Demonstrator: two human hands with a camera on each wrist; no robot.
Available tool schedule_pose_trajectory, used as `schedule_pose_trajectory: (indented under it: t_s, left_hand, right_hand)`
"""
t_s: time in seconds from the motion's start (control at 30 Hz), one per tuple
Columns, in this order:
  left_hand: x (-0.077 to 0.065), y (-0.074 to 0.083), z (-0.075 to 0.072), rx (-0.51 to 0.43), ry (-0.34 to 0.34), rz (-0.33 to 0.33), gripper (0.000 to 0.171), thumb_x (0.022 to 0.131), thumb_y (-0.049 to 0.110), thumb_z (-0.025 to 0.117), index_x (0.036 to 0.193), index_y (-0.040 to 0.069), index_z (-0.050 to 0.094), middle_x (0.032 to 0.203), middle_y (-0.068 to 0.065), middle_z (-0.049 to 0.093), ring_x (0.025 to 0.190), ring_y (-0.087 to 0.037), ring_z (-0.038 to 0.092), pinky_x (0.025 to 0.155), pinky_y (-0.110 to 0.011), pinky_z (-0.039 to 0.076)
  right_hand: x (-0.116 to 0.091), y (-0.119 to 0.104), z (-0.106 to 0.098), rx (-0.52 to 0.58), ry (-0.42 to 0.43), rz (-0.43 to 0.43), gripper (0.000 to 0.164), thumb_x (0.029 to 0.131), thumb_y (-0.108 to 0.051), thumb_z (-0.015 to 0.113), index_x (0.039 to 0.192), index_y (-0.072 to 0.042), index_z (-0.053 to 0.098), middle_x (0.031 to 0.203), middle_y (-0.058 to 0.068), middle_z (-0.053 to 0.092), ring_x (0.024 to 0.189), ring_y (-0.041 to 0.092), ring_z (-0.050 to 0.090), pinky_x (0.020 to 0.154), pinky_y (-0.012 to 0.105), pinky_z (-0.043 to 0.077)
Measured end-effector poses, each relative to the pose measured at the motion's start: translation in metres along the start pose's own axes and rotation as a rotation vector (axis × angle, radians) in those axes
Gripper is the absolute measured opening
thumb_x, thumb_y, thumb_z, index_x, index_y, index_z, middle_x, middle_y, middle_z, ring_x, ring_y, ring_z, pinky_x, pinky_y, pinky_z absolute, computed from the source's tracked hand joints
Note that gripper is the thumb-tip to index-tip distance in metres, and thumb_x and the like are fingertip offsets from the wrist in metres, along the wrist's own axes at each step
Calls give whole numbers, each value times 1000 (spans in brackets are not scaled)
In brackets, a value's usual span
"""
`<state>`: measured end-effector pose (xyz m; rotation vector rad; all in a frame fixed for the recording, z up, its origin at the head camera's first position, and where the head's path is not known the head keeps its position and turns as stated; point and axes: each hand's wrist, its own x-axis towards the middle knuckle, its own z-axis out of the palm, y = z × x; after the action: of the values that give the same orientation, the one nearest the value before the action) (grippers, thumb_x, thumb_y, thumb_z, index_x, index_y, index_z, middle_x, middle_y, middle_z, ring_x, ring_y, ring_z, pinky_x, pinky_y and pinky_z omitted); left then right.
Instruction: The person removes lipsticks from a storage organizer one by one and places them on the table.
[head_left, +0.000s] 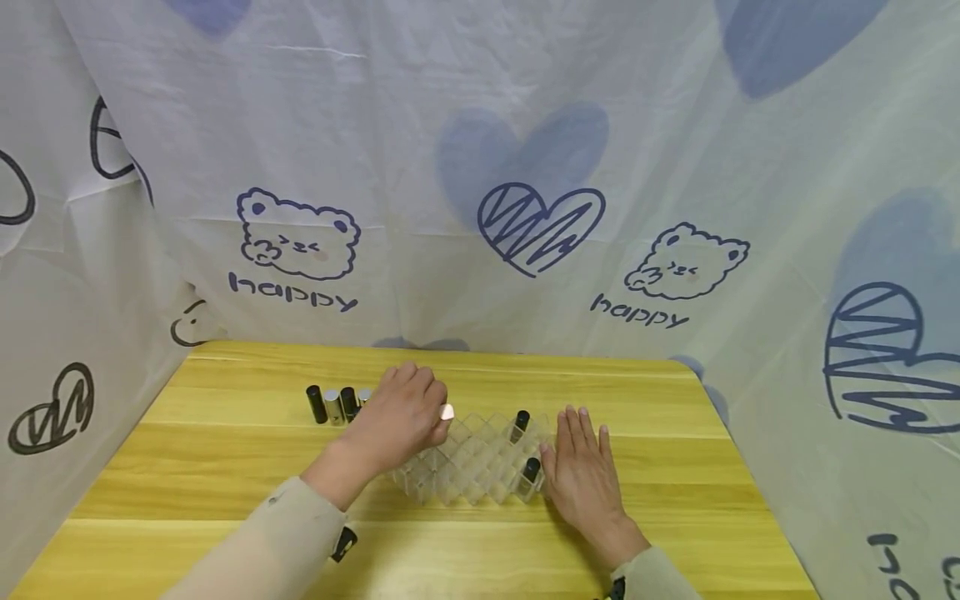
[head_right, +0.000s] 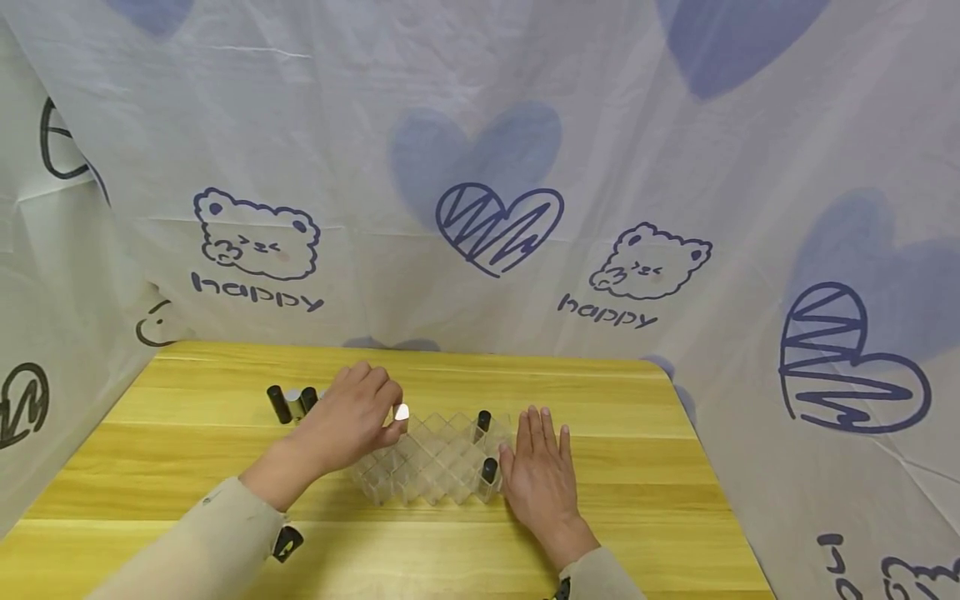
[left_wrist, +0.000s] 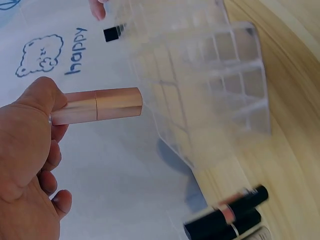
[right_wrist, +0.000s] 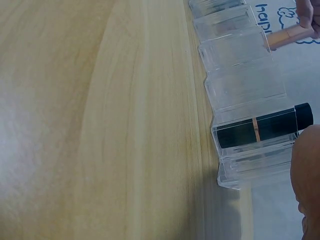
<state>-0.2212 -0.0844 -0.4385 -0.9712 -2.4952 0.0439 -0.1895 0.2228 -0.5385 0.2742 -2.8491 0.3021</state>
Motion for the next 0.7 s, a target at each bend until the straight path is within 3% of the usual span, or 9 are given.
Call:
schedule_pose_trajectory:
  t_s: [0.3, 0.7]
  left_hand:
    - [-29, -23, -2, -36, 31, -74, 24, 93, 30, 74, 90, 11, 61, 84, 0, 47, 80, -22, 35, 72, -33, 30]
    - [-71, -57, -21, -122, 13, -191, 25, 93, 31, 75, 88, 12, 60, 85, 1, 48, 82, -23, 38, 75, -35, 30]
  right_hand:
    - [0, 0, 0, -1, 3, -8, 64, 113, -38, 45, 158, 6, 38, 167, 24, 36, 159, 41, 26, 126, 64, 20]
    - [0, -2, -2, 10, -9, -1, 64, 113, -35, 47, 159, 7, 37, 167, 24, 35, 159, 40, 24, 126, 64, 19]
